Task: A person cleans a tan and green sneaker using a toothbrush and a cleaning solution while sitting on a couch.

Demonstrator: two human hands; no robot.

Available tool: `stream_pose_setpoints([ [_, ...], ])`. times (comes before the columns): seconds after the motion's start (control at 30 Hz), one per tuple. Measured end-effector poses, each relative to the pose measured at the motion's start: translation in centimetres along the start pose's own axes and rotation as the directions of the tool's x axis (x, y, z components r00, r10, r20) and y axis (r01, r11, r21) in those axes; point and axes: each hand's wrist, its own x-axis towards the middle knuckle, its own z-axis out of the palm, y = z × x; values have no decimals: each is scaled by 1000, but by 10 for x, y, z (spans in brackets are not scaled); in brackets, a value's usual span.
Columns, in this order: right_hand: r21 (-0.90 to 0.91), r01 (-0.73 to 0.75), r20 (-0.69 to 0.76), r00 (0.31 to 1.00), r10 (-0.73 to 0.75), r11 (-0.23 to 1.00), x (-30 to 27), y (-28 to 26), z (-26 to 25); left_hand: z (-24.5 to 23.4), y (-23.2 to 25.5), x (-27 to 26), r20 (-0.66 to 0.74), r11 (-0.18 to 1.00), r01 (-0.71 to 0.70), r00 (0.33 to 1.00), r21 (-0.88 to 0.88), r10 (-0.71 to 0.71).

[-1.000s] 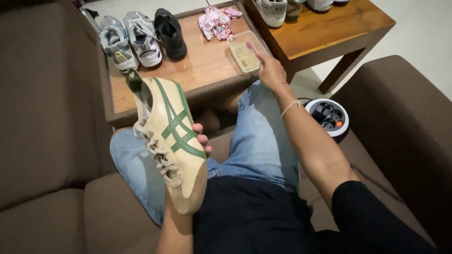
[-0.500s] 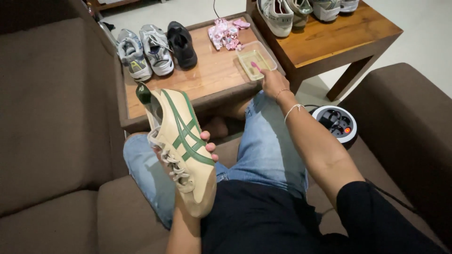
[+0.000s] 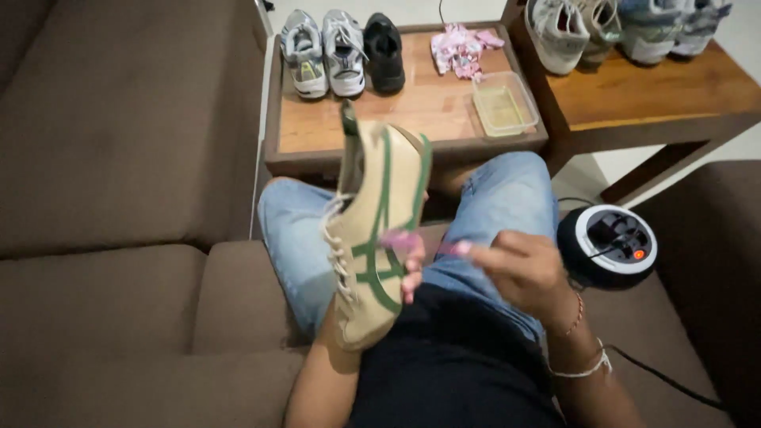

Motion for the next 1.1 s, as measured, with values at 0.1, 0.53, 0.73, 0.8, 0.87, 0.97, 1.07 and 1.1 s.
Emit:
stream_pose_setpoints([
  [0.1, -232, -34, -118, 993, 7, 972, 3, 28, -9, 12, -17, 3, -47, 1000, -11, 999, 20, 12],
  [0.53, 140, 40, 106, 993, -55, 989, 10, 6, -11, 39, -32, 24, -311, 998, -57, 948, 36, 66],
  [0.73, -173, 59, -91, 993, -76, 983, 20, 11, -26, 43, -35, 41, -436, 997, -68, 897, 24, 72],
  [0.8, 112, 0, 78, 997, -8, 994, 3, 2, -18, 52, -47, 41, -494, 997, -73, 866, 30, 78],
  [0.87, 63, 34, 46, 998, -37, 997, 9, 5, -22, 52, -46, 46, -524, 996, -82, 847, 25, 83],
  [0.97, -90, 36, -20, 999, -38, 995, 15, 13, -30, 37, -52, 31, -554, 995, -102, 827, 16, 94],
  [1.07, -14, -42, 34, 999, 42, 999, 13, 3, -25, 20, -60, 5, -558, 990, -140, 818, 34, 135],
  [1.1, 142, -111, 133, 987, 93, 984, 9, -4, -21, 14, -62, -4, -561, 986, -161, 813, 40, 156],
])
